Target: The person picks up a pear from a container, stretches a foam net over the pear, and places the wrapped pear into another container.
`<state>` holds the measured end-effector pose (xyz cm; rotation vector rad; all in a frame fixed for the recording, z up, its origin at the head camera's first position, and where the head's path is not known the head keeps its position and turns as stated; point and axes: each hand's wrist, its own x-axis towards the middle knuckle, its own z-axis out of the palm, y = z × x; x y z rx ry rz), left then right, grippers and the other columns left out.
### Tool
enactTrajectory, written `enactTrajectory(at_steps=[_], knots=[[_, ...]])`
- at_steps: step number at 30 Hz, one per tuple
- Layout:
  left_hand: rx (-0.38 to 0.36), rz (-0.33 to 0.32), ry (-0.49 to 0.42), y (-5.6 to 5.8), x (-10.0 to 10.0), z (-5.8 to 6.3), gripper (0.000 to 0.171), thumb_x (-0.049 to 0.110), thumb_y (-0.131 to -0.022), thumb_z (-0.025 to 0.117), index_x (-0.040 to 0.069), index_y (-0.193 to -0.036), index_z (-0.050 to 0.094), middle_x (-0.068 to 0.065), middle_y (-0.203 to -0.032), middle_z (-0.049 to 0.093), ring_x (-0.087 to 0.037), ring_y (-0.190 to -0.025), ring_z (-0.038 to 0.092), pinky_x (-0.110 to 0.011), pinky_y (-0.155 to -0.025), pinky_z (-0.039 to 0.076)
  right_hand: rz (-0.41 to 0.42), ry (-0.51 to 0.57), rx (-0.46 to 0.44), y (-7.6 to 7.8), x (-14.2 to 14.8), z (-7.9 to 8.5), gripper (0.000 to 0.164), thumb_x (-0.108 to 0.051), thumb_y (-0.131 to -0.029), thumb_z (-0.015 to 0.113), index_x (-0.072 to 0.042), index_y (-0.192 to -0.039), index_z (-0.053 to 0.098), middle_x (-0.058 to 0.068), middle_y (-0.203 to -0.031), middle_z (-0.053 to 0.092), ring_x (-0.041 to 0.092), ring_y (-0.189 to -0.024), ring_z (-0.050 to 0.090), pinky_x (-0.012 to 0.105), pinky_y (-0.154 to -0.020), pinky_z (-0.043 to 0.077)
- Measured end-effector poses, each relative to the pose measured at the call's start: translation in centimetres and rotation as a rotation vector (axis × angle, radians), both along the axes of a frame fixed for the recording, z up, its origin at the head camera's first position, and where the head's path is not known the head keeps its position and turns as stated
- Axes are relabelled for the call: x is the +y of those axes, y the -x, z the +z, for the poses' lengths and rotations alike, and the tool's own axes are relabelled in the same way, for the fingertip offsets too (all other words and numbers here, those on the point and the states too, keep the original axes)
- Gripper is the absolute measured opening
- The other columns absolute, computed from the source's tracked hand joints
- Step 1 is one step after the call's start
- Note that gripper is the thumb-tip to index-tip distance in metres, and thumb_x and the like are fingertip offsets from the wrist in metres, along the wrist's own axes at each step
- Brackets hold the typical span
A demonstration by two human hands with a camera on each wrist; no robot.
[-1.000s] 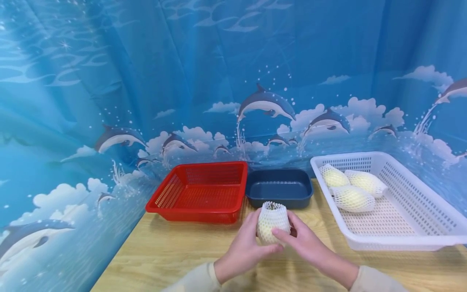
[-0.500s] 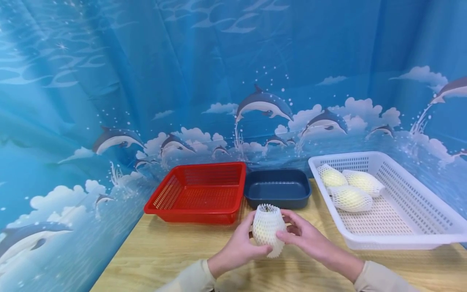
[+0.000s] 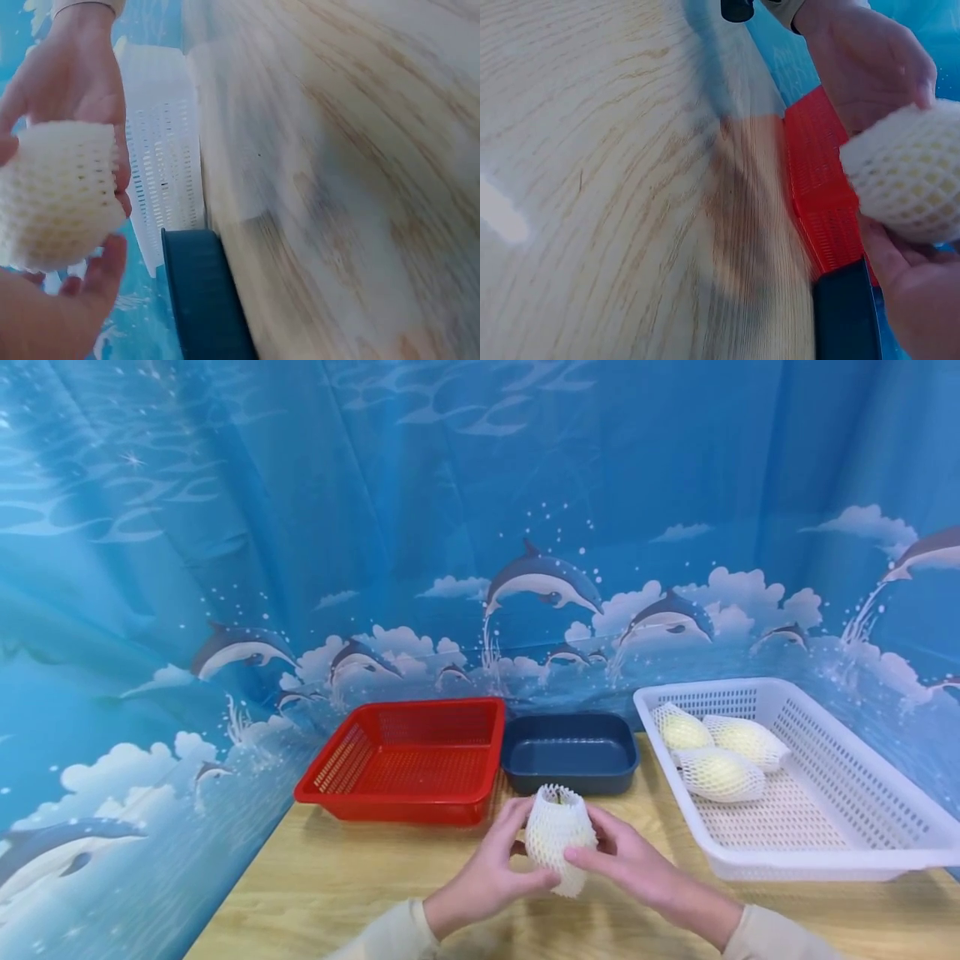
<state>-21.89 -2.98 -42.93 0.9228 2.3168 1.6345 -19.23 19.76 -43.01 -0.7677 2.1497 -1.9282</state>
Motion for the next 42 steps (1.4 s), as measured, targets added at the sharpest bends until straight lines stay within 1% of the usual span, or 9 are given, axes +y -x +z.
enactTrajectory(at_steps=[3, 7, 12, 17, 24, 27, 32, 38, 42], knots=[[0.066, 0.061, 0.044, -0.4, 0.2, 0.1, 0.083, 0.026, -0.082, 0.079, 0.032, -0.153, 0.035, 0.008, -0.135, 0.045, -0.004, -0.110, 0.050, -0.025, -0.086, 0.053, -0.103, -0.035, 0.013, 0.0, -0.2, 0.1, 0.068, -0.009, -0.100, 0.058, 0.010, -0.154, 0.021, 0.035, -0.136, 0.049, 0.011, -0.109, 0.065, 0.028, -0.089, 0.056], [0.154, 0.124, 0.103, -1.0, 0.6, 0.0, 0.086, 0.024, -0.081, 0.079, 0.026, -0.154, 0.034, 0.004, -0.135, 0.048, -0.003, -0.108, 0.050, -0.022, -0.083, 0.053, -0.190, -0.077, -0.057, 0.0, -0.6, 0.1, 0.071, -0.014, -0.098, 0.063, 0.002, -0.155, 0.024, 0.029, -0.136, 0.050, 0.024, -0.111, 0.064, 0.028, -0.087, 0.056], [0.202, 0.197, 0.163, -1.1, 1.3, -0.2, 0.089, 0.035, -0.075, 0.085, 0.029, -0.150, 0.038, 0.009, -0.132, 0.052, -0.003, -0.109, 0.050, -0.023, -0.087, 0.050, -0.205, -0.074, -0.097, -0.1, -1.4, -0.1, 0.071, -0.016, -0.096, 0.067, -0.005, -0.154, 0.027, 0.028, -0.136, 0.050, 0.032, -0.114, 0.063, 0.030, -0.086, 0.056], [0.220, 0.238, 0.169, -0.9, 1.6, -0.3, 0.082, 0.032, -0.073, 0.087, 0.027, -0.143, 0.045, 0.012, -0.124, 0.056, -0.003, -0.108, 0.051, -0.025, -0.091, 0.049, -0.155, -0.038, -0.086, -0.1, -1.4, -0.5, 0.071, -0.012, -0.094, 0.068, -0.003, -0.152, 0.027, 0.034, -0.140, 0.046, 0.030, -0.111, 0.063, 0.033, -0.086, 0.057], [0.053, 0.130, -0.010, -0.6, 1.1, -0.5, 0.081, 0.015, -0.072, 0.084, 0.024, -0.143, 0.045, 0.009, -0.124, 0.057, -0.004, -0.105, 0.057, -0.023, -0.087, 0.051, -0.103, -0.037, -0.060, 0.0, -0.4, -0.4, 0.069, -0.011, -0.097, 0.063, -0.001, -0.153, 0.026, 0.035, -0.147, 0.041, 0.029, -0.122, 0.058, 0.029, -0.091, 0.053], [-0.012, 0.085, -0.063, -0.6, 0.9, -0.4, 0.079, 0.009, -0.072, 0.082, 0.024, -0.141, 0.047, 0.007, -0.122, 0.058, -0.004, -0.102, 0.059, -0.022, -0.085, 0.053, -0.075, -0.040, -0.044, 0.0, 0.0, -0.3, 0.066, -0.011, -0.099, 0.060, 0.001, -0.154, 0.025, 0.036, -0.147, 0.040, 0.018, -0.122, 0.057, 0.028, -0.093, 0.053], [-0.012, 0.042, -0.043, -0.7, 0.5, -0.3, 0.079, 0.009, -0.071, 0.081, 0.025, -0.141, 0.049, 0.007, -0.123, 0.051, -0.004, -0.103, 0.056, -0.021, -0.086, 0.053, 0.003, -0.027, -0.099, -0.2, 0.1, -0.1, 0.069, -0.012, -0.102, 0.054, -0.001, -0.159, 0.016, 0.036, -0.154, 0.029, 0.001, -0.122, 0.055, 0.025, -0.097, 0.049], [0.004, -0.002, -0.018, -0.5, 0.2, -0.4, 0.094, 0.009, -0.072, 0.079, 0.021, -0.155, 0.037, 0.003, -0.134, 0.046, -0.004, -0.110, 0.053, -0.020, -0.091, 0.051, 0.066, -0.005, -0.131, -0.5, -0.1, -0.1, 0.077, -0.011, -0.102, 0.053, 0.003, -0.159, 0.002, 0.040, -0.150, 0.031, 0.005, -0.122, 0.057, 0.025, -0.099, 0.049], [-0.010, -0.034, -0.031, -0.4, 0.1, -0.5, 0.095, 0.007, -0.075, 0.076, 0.018, -0.157, 0.030, -0.001, -0.140, 0.047, -0.005, -0.112, 0.055, -0.021, -0.093, 0.052, 0.035, -0.009, -0.127, -0.6, -0.1, -0.4, 0.079, -0.010, -0.101, 0.055, 0.005, -0.158, 0.003, 0.039, -0.145, 0.039, 0.007, -0.119, 0.061, 0.027, -0.096, 0.053]])
